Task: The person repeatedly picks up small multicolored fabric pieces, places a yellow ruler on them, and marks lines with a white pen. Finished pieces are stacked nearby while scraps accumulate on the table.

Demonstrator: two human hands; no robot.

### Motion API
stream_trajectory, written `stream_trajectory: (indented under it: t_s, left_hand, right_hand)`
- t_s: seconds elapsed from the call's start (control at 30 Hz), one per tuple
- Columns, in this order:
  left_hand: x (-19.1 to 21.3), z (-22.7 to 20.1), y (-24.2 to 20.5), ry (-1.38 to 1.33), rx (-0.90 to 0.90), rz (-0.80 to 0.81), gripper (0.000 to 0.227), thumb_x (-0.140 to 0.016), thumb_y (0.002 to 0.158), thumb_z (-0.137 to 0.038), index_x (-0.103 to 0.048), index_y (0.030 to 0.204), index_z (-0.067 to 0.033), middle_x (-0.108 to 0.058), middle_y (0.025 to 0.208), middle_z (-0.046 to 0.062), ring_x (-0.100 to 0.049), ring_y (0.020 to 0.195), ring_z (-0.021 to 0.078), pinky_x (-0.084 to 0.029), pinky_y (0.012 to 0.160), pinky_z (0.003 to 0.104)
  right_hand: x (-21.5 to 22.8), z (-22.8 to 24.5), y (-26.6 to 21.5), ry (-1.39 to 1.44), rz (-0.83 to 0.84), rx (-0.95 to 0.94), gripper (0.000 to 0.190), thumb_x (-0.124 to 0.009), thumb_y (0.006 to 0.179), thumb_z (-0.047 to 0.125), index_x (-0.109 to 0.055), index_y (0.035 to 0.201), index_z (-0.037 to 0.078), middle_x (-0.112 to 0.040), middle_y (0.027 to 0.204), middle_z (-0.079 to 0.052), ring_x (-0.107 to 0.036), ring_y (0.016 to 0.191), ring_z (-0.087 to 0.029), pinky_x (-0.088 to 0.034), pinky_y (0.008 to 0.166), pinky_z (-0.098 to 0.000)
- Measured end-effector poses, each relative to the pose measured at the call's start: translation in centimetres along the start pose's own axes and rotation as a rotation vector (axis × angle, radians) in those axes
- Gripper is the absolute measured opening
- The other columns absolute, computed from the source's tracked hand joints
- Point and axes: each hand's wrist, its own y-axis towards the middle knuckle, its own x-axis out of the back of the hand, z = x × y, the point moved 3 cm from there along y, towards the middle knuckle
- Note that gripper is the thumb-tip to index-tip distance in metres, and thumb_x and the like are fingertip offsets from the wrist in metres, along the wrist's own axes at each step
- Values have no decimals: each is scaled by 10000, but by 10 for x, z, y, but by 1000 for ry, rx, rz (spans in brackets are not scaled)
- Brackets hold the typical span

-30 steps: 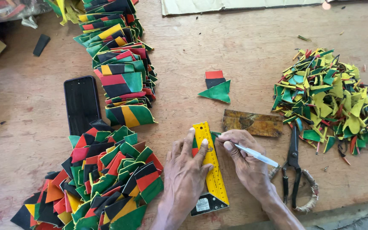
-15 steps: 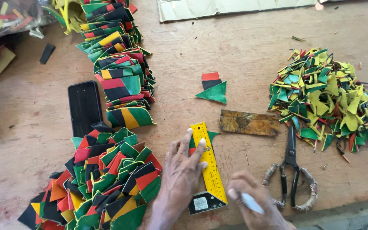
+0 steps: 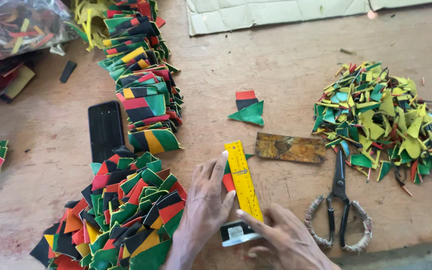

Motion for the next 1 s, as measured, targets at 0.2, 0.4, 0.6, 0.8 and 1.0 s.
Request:
stream_trajectory:
  t_s: [0.2,0.4,0.6,0.8,1.0]
  left_hand:
    - [20,-6,17,254,126,-113,703,-744,773,-13,-441,1406,35,-523,1281,250,-607,1101,377,-520,923,440]
    - [24,-6,53,23,10,-195,585,-684,864,16,-485,1414,43,-503,1357,243,-659,970,302,-518,926,418]
    - [-20,13,132,162,-224,-144,741,-806,729,-97,-494,1388,34,-360,1523,318,-384,1373,502,-283,1132,553]
    - [-45,31,159,272,4,28,659,-831,776,-254,-598,1392,-283,-409,1588,126,-365,1455,378,-208,1238,548]
    - [-28,7,116,104,-81,18,575,-844,785,-185,-608,1302,-95,-538,1387,187,-490,1268,394,-389,1100,502]
  right_hand:
    - [-9,-17,3,300,135,-247,539,-875,747,223,-661,1213,58,-535,901,-128,-566,834,-285,-515,703,-414]
    - [-18,-30,-14,74,51,149,616,-881,677,167,-693,1259,104,-555,818,-85,-600,754,-265,-498,642,-396]
    - [-25,-29,-12,29,-33,159,496,-882,726,303,-733,1156,104,-569,819,-81,-618,728,-257,-505,617,-386]
    - [-22,-26,-7,61,14,74,498,-923,743,384,-768,1116,94,-553,754,-84,-606,682,-249,-494,582,-396]
    - [-10,-16,-4,90,-42,164,524,-918,740,338,-733,1147,64,-586,824,-97,-634,751,-275,-507,630,-405]
